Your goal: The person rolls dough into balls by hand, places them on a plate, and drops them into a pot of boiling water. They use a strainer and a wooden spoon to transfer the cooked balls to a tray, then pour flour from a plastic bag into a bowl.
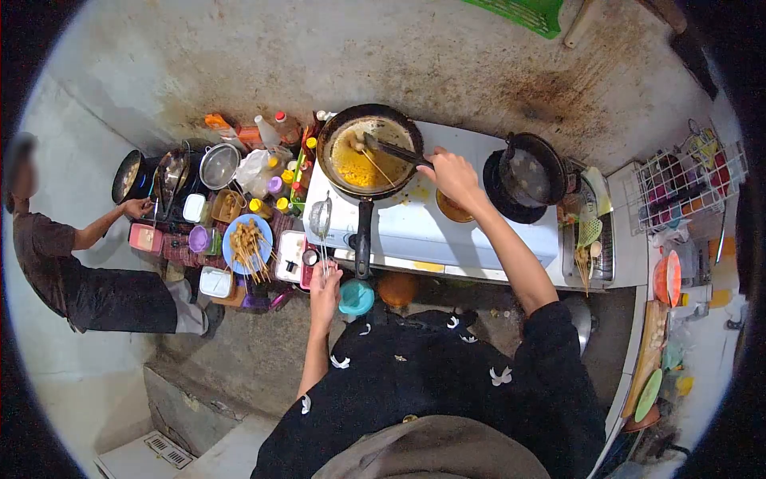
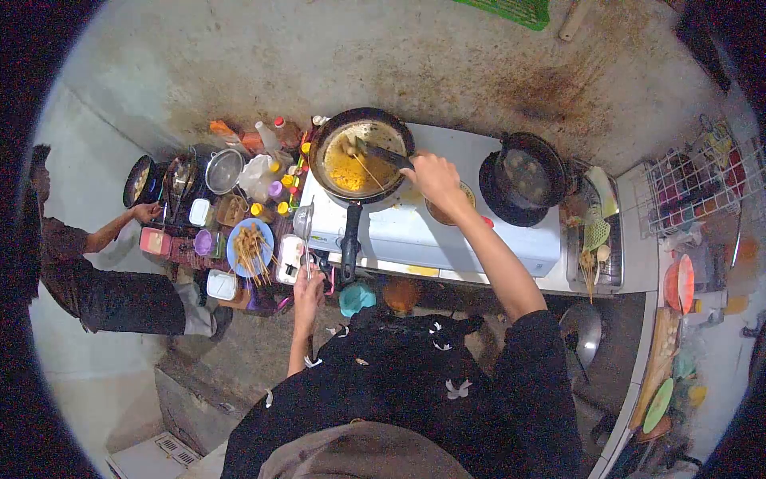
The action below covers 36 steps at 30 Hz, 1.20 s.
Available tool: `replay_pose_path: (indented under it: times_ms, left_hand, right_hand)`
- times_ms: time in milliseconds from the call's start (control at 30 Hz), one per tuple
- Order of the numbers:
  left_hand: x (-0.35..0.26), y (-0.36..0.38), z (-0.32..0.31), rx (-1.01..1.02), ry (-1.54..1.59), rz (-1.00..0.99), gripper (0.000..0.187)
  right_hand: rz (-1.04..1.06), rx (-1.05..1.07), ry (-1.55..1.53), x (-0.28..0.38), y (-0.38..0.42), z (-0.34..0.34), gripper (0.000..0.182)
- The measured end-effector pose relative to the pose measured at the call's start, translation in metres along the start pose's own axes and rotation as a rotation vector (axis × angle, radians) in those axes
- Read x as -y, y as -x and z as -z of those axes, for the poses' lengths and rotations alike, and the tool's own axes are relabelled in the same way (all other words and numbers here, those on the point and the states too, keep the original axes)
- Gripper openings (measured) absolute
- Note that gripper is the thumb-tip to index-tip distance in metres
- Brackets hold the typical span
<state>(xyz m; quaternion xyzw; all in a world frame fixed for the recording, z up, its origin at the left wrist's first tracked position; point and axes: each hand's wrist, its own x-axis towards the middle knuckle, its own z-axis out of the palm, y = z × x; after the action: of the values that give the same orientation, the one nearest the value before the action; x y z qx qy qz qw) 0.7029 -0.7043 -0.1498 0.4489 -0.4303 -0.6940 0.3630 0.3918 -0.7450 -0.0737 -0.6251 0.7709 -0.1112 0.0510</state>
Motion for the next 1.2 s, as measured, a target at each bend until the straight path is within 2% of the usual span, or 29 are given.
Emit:
replay_pose_path:
  times_ms: [167, 233, 467, 567, 667, 733, 800, 867, 1000, 1133, 1200]
  left_hand:
    - [0.004, -0.002, 0.0, -0.01, -0.01, -0.027, 0.013]
    - [0.004, -0.001, 0.0, -0.023, -0.011, -0.029, 0.013]
    - [0.005, -0.002, -0.002, -0.003, -0.009, -0.017, 0.014]
    - [0.003, -0.001, -0.002, -0.002, -0.007, -0.024, 0.015]
    - [0.003, 0.001, 0.001, -0.038, -0.024, -0.016, 0.015]
    - [0.004, 0.002, 0.004, -0.059, -0.022, -0.016, 0.015]
    - [0.005, 0.003, 0.009, -0.045, 0.02, -0.031, 0.014]
    - [0.004, 0.004, 0.011, -0.056, 0.021, -0.029, 0.014]
    - [0.007, 0.003, 0.013, -0.082, 0.01, -0.039, 0.013]
    - [-0.001, 0.007, 0.009, -0.116, -0.025, 0.0, 0.013]
    - [0.002, 0.006, 0.01, -0.098, -0.008, -0.006, 0.014]
  right_hand:
    - [-0.01, -0.013, 0.028, -0.002, 0.0, -0.002, 0.033]
    - [-0.002, -0.115, -0.008, 0.0, -0.001, 0.0, 0.032]
    - [0.051, -0.105, 0.124, 0.019, -0.02, -0.013, 0.035]
    - [0.029, -0.026, 0.108, 0.02, -0.033, -0.017, 0.036]
    - [0.096, 0.017, 0.101, 0.009, -0.048, -0.011, 0.036]
    - [0.38, -0.013, 0.089, -0.008, -0.062, 0.0, 0.037]
    - [0.429, 0.061, 0.123, -0.01, -0.073, 0.022, 0.038]
    - [0.547, 0.258, 0.088, -0.008, -0.086, 0.047, 0.044]
    - [0.527, 0.34, 0.191, 0.003, -0.093, 0.059, 0.04]
    - [0.493, 0.31, 0.295, 0.006, -0.096, 0.057, 0.041]
    - [0.593, 0.242, 0.3, 0.01, -0.09, 0.07, 0.043]
